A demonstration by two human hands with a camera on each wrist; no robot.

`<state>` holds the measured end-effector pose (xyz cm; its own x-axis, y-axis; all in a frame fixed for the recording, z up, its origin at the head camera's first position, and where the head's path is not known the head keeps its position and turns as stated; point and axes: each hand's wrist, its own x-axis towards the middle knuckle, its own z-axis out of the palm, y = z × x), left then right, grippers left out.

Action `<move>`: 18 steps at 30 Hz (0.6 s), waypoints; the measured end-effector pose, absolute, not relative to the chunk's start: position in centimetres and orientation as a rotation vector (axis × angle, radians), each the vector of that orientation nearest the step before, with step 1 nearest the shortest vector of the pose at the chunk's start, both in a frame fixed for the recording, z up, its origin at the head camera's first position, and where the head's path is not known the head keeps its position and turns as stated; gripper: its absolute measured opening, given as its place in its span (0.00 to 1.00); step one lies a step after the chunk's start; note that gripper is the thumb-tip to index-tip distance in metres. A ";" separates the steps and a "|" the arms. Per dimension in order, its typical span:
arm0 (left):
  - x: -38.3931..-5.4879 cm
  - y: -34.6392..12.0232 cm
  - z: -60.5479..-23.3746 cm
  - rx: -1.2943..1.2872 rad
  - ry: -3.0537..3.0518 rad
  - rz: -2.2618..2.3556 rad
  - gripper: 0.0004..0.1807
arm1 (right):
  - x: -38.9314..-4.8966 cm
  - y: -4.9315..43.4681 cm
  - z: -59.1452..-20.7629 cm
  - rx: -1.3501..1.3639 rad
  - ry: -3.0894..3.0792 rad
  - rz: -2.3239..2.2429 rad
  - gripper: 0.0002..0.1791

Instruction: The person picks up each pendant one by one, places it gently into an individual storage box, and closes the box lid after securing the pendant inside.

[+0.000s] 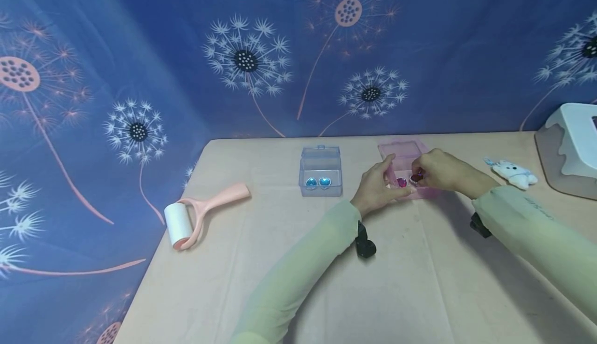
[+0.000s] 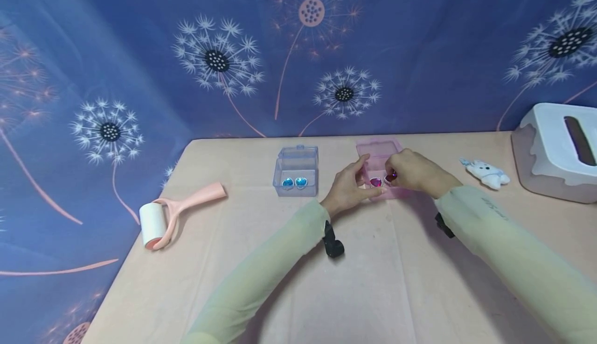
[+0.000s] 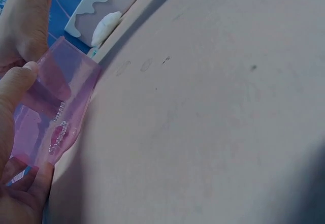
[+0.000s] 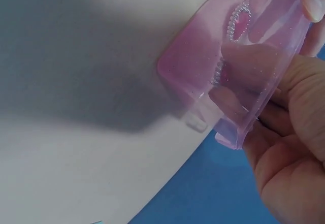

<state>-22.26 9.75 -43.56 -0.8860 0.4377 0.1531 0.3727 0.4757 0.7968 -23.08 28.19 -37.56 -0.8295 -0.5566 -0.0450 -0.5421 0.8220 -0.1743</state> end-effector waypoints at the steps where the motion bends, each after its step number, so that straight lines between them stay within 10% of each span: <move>1: -22.3 9.8 -43.6 0.725 2.644 1.386 0.51 | -23.1 28.2 -37.6 -0.887 2.905 -0.236 0.07; 18: -22.2 9.7 -43.6 0.743 2.611 1.431 0.52 | -22.9 28.4 -38.0 -0.871 2.916 -0.310 0.06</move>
<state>-22.24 9.72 -43.62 -0.8802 0.4454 0.1641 0.3779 0.4484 0.8100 -22.92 28.36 -37.95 -0.8347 -0.5503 -0.0210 -0.5336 0.8176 -0.2164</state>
